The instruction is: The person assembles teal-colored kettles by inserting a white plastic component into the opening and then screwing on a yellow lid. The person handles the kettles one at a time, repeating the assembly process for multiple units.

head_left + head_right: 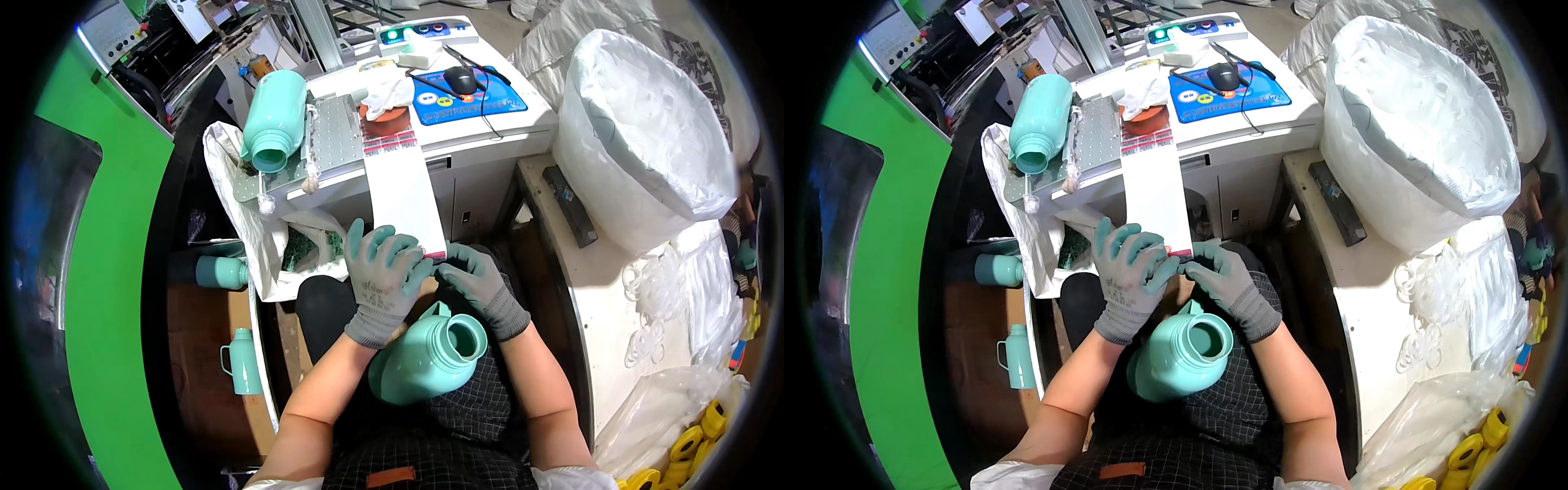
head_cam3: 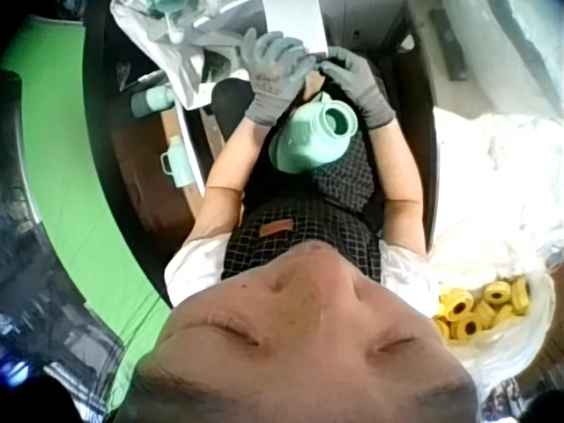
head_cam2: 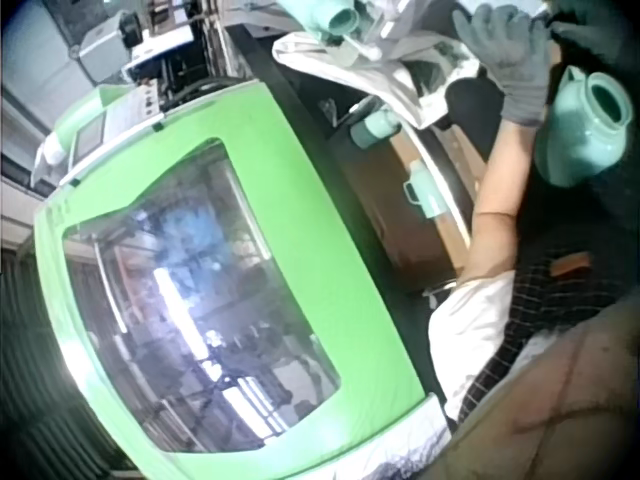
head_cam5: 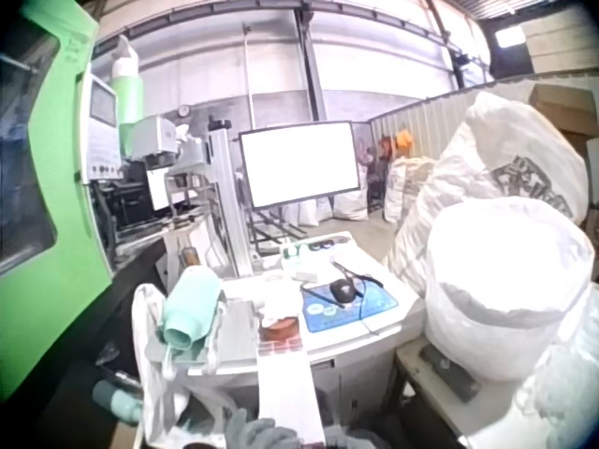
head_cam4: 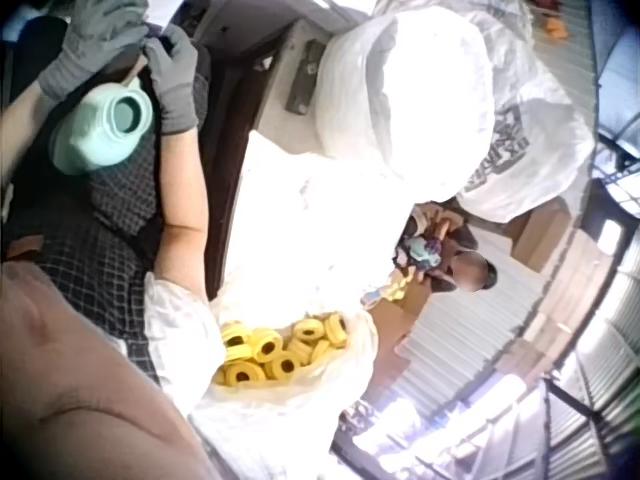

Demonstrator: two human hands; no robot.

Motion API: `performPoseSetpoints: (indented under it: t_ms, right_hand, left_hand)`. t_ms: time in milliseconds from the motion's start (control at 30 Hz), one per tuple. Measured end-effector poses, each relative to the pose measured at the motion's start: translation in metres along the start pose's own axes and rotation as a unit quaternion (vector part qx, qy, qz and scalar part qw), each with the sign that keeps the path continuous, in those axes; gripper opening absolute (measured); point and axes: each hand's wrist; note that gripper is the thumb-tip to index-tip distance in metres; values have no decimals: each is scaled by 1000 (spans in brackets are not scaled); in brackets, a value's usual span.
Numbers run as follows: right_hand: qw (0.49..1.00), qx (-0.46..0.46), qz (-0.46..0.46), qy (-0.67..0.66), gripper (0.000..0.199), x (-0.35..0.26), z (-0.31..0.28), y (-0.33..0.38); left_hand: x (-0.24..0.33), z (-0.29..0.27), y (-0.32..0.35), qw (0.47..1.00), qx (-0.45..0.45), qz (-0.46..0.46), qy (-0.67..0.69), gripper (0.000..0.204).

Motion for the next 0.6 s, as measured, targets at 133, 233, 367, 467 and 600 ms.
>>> performPoseSetpoints:
  t_ms: [133, 233, 367, 467, 600]
  right_hand:
    - [1000, -3, 1, 21, 38, -2, 1, 4]
    - [999, -24, 22, 6, 36, 3, -1, 5]
    - [998, -36, 39, -32, 30, -1, -1, 6]
    - [999, -21, 17, -43, 26, 1, 1, 12]
    - [996, -25, 54, -63, 28, 1, 6, 10]
  left_hand:
    - [6, -3, 4, 1000, -2, 1, 12, 20]
    - [15, -14, 9, 999, 8, -12, 36, 20]
    - [4, -61, 32, 989, 51, -113, 80, 19]
    - [-45, -101, 54, 850, 68, -483, 198, 9]
    - [-108, -117, 117, 817, -65, -558, 131, 23]
Point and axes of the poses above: each hand's wrist, its own y-axis away from the middle knuckle, its own z-axis out of the palm, x = y × z, and after that the axes turned 5 degrees about x, right-handed
